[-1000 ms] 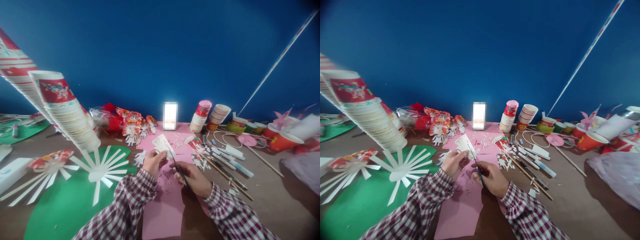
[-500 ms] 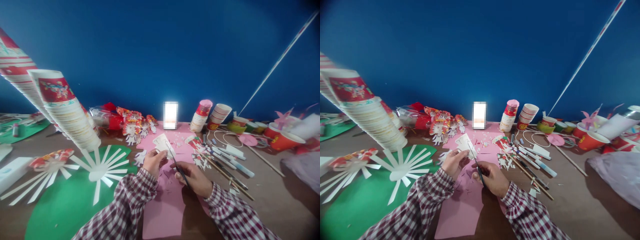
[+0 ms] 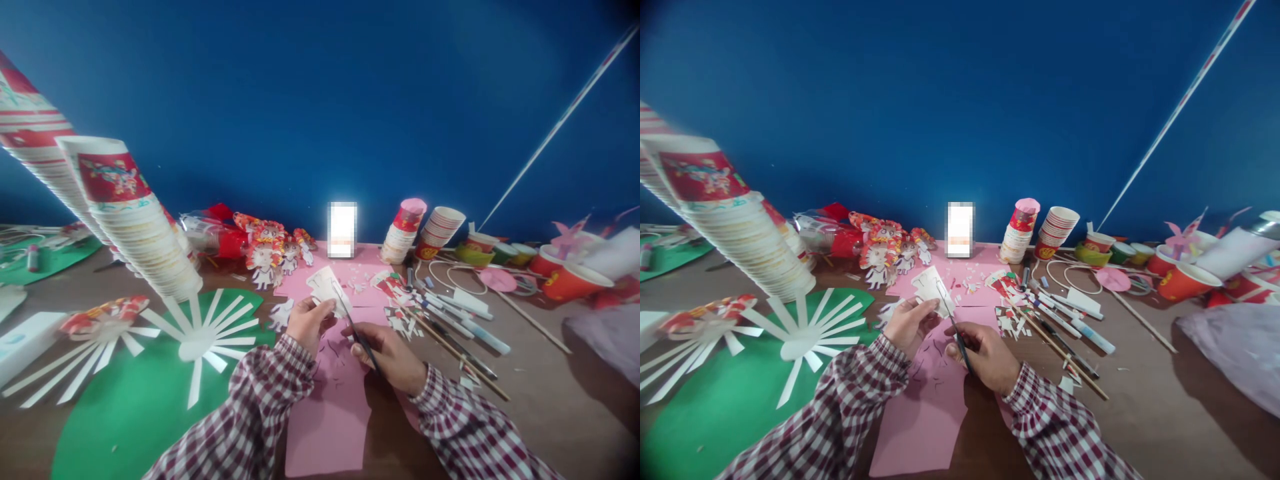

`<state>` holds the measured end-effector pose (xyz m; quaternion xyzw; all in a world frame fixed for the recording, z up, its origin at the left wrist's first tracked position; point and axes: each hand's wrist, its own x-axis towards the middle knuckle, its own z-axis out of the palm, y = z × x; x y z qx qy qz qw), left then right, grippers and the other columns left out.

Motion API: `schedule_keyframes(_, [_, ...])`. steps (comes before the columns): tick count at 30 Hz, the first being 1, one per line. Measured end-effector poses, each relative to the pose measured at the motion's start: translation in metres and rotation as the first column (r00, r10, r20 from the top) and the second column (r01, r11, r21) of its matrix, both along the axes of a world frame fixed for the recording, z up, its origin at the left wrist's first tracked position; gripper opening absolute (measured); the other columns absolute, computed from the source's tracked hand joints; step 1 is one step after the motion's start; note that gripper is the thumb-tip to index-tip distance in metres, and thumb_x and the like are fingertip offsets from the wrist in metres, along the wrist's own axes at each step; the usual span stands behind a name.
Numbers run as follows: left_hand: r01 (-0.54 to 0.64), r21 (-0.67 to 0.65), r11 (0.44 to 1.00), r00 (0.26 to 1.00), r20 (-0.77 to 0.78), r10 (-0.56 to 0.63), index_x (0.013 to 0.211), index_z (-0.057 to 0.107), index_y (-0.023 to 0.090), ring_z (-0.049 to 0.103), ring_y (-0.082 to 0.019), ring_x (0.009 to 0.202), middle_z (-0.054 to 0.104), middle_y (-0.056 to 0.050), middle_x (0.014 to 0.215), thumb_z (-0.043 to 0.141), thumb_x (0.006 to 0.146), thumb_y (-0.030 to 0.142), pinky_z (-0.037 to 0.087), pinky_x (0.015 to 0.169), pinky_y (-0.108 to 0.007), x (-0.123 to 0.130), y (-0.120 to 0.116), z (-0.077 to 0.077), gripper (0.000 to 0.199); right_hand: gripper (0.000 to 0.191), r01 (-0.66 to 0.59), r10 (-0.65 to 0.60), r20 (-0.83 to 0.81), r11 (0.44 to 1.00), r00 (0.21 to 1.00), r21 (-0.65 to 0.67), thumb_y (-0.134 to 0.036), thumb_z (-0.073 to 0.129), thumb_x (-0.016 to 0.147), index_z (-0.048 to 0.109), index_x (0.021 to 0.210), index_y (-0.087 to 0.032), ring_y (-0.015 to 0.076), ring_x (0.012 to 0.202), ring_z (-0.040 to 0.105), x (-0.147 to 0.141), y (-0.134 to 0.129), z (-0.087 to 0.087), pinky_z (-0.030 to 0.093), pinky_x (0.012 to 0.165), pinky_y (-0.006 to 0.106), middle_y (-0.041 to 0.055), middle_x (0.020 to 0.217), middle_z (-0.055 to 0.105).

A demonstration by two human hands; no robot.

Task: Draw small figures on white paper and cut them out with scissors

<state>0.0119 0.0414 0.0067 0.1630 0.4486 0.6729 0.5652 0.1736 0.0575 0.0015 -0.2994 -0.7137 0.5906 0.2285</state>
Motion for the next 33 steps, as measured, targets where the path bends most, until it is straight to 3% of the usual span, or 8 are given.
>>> schedule_keyframes(33, [0.046,-0.017,0.999,0.999,0.015,-0.045,0.066,0.06,0.011,0.051,-0.006,0.046,0.06,0.0,0.056,0.077,0.051,0.021,0.045,0.048,-0.019,-0.0003,-0.0017,0.0044,0.025,0.039,0.012,-0.013,-0.009,0.999,1.0,-0.046,-0.043,0.061,0.076,0.058,0.097,-0.011,0.009,0.051,0.044,-0.0005,-0.004,0.0095,0.034,0.048,0.022,-0.0026,0.061,0.048])
